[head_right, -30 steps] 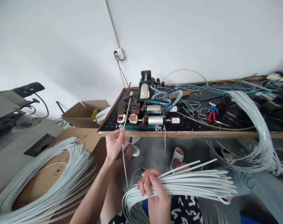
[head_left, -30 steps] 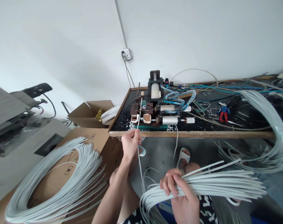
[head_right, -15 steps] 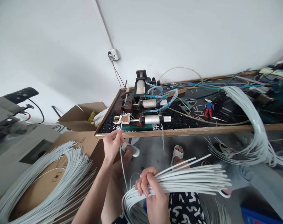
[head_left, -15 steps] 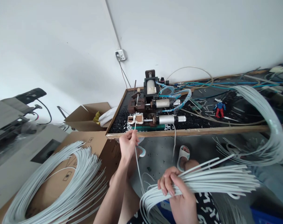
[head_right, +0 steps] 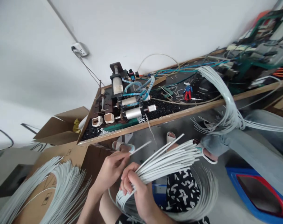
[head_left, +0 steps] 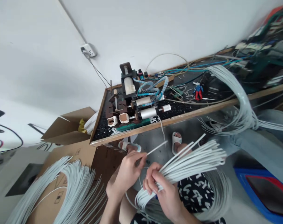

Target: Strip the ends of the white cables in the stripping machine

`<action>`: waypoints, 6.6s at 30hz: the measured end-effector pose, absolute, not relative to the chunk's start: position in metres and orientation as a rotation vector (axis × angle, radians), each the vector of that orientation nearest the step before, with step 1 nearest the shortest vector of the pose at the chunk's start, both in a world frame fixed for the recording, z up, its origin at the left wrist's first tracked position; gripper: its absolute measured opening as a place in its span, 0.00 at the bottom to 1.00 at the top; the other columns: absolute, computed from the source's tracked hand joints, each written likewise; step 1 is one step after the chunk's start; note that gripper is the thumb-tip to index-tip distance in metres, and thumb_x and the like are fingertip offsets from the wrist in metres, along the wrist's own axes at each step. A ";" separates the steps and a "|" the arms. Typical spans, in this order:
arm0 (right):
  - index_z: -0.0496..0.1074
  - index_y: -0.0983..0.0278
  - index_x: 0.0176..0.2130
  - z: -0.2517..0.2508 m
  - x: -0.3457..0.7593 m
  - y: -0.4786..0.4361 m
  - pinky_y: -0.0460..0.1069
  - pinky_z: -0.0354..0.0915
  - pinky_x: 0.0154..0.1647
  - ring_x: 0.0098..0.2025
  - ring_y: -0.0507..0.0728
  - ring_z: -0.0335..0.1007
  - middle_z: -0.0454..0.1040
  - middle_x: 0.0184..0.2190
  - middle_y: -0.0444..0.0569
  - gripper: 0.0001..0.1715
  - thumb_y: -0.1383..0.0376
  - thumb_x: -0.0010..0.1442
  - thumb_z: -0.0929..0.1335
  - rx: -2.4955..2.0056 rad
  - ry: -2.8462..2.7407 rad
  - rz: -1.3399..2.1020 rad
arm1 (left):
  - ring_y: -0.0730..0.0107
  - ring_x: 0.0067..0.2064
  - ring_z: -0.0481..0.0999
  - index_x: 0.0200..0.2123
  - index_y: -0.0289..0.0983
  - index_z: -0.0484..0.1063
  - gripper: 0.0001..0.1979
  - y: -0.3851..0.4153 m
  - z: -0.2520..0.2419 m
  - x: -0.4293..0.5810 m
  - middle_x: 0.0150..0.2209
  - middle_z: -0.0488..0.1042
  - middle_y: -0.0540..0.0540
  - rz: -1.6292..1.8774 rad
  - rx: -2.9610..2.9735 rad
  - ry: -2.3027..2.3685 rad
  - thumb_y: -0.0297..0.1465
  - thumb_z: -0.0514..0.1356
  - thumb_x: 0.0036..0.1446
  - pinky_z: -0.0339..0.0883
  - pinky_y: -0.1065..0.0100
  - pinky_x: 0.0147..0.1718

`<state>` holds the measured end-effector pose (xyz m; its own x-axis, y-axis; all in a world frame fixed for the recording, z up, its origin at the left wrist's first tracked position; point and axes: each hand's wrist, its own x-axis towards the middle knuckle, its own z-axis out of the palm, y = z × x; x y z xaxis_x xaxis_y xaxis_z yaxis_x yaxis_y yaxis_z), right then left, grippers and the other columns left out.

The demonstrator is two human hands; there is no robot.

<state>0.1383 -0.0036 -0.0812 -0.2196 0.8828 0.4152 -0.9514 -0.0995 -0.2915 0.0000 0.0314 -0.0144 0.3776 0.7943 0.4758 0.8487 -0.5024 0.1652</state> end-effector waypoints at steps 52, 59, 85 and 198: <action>0.68 0.63 0.27 -0.094 0.143 0.007 0.48 0.52 0.29 0.22 0.49 0.49 0.52 0.18 0.40 0.09 0.67 0.59 0.67 0.096 -0.491 1.659 | 0.73 0.20 0.62 0.23 0.33 0.73 0.21 0.087 0.025 -0.008 0.16 0.64 0.50 -1.682 -1.627 -1.644 0.44 0.58 0.60 0.55 0.74 0.20; 0.68 0.63 0.27 -0.097 0.144 0.007 0.48 0.53 0.29 0.22 0.49 0.50 0.52 0.18 0.40 0.09 0.67 0.60 0.66 0.107 -0.501 1.661 | 0.73 0.20 0.63 0.23 0.32 0.74 0.21 0.089 0.025 -0.008 0.17 0.66 0.50 -1.689 -1.636 -1.651 0.43 0.58 0.60 0.56 0.74 0.21; 0.62 0.64 0.23 -0.077 0.146 -0.001 0.48 0.49 0.28 0.20 0.49 0.52 0.52 0.15 0.38 0.09 0.71 0.51 0.66 0.065 -0.530 1.649 | 0.77 0.19 0.54 0.35 0.31 0.77 0.20 0.089 0.023 -0.008 0.18 0.57 0.54 -1.958 -1.752 -1.603 0.44 0.58 0.58 0.48 0.75 0.18; 0.72 0.62 0.30 -0.077 0.150 -0.003 0.49 0.58 0.33 0.22 0.49 0.53 0.53 0.17 0.40 0.12 0.61 0.64 0.67 0.154 -0.575 1.614 | 0.80 0.16 0.53 0.28 0.30 0.75 0.15 0.094 0.039 0.005 0.14 0.56 0.55 -2.175 -1.791 -1.711 0.38 0.59 0.52 0.45 0.77 0.14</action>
